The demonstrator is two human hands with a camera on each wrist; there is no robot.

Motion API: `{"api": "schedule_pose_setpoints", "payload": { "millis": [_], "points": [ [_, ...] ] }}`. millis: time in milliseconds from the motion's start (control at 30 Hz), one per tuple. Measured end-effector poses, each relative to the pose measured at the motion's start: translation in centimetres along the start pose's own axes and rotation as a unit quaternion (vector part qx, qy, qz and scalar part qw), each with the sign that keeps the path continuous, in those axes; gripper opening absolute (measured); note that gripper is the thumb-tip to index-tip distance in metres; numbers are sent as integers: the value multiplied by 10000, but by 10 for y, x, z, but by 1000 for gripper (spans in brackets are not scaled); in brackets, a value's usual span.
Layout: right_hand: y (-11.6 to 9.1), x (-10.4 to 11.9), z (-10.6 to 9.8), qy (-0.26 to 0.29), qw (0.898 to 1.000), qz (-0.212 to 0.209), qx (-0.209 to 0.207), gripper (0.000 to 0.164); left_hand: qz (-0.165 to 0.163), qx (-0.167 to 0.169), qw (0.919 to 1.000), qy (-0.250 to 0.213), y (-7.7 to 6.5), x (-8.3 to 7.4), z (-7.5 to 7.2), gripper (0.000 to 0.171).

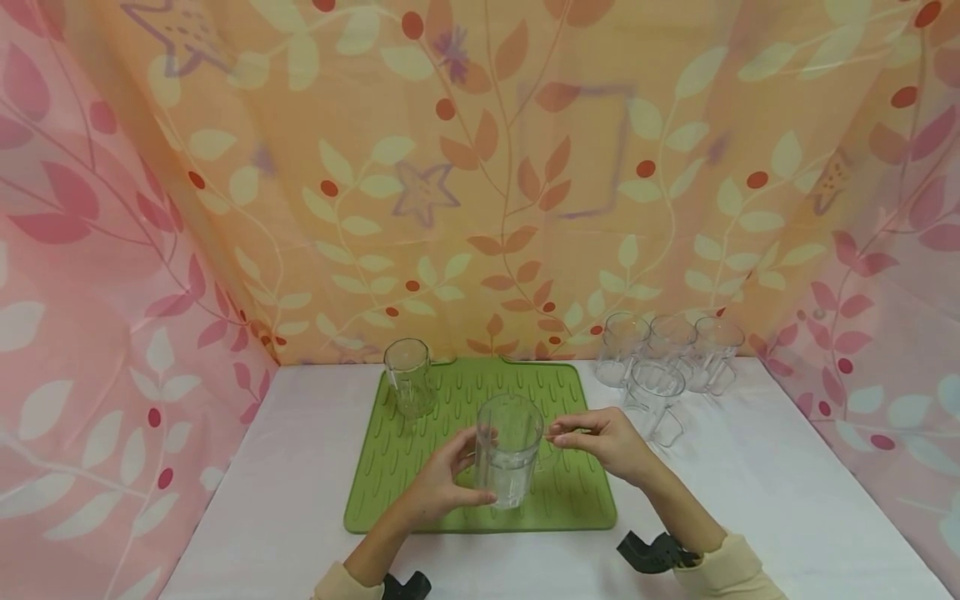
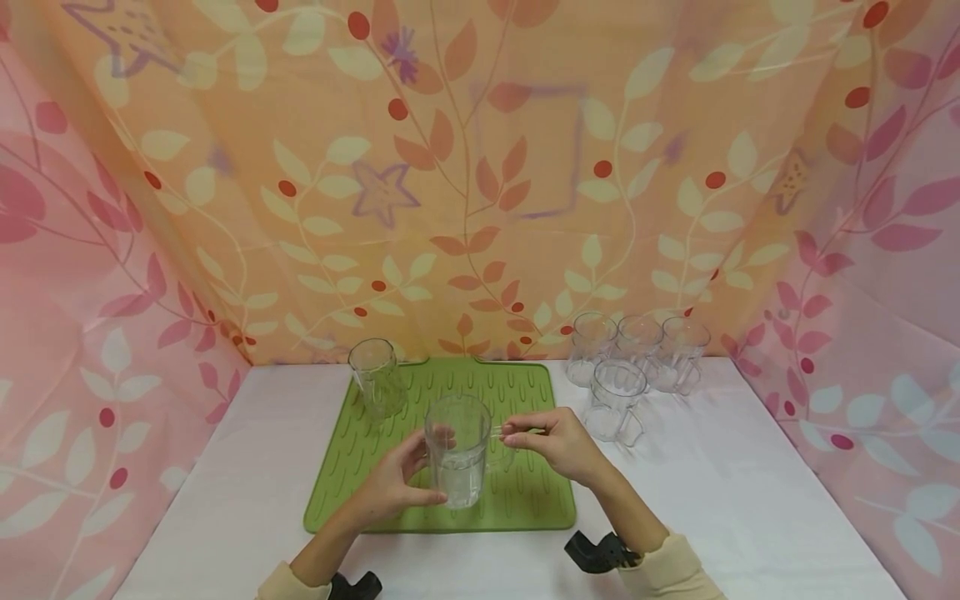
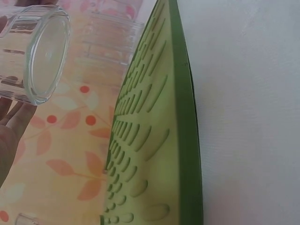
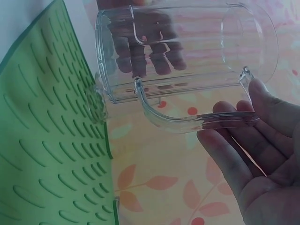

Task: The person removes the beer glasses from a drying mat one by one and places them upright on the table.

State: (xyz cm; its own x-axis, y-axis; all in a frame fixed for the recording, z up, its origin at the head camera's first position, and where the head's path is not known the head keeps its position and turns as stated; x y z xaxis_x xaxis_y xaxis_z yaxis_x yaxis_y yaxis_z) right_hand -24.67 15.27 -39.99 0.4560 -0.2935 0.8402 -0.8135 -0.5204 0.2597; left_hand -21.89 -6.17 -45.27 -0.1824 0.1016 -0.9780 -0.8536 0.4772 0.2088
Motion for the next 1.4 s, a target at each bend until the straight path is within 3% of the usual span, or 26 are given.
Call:
{"api": "schedule_pose_setpoints", "payload": {
  "millis": [633, 833, 1400],
  "points": [
    [-3, 8, -15, -284, 9980, -201, -535, 23, 64, -38, 9998, 171, -1, -8, -5, 77],
    [-4, 10, -24, -300, 9964, -169, -771, 25, 240, -240, 9985, 440, -3, -14, -14, 75],
    [-17, 14, -71, 56, 9804, 438, -1921, 37, -26, -1055, 9905, 882, -29, -16, -53, 72]
  ]
}}
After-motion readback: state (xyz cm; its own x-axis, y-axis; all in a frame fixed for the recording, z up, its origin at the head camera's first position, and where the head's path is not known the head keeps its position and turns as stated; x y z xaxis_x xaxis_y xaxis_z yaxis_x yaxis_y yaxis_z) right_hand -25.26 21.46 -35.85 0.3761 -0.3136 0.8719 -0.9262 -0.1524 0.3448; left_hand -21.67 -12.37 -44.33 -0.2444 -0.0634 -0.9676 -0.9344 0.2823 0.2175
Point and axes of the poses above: each hand's wrist, its own y-axis towards the middle knuckle, its own z-axis out of the palm, x = y × z, the point moved 7 cm from there along y, towards the middle knuckle, and after that the axes turned 11 degrees about -y, right-handed, at the moved point
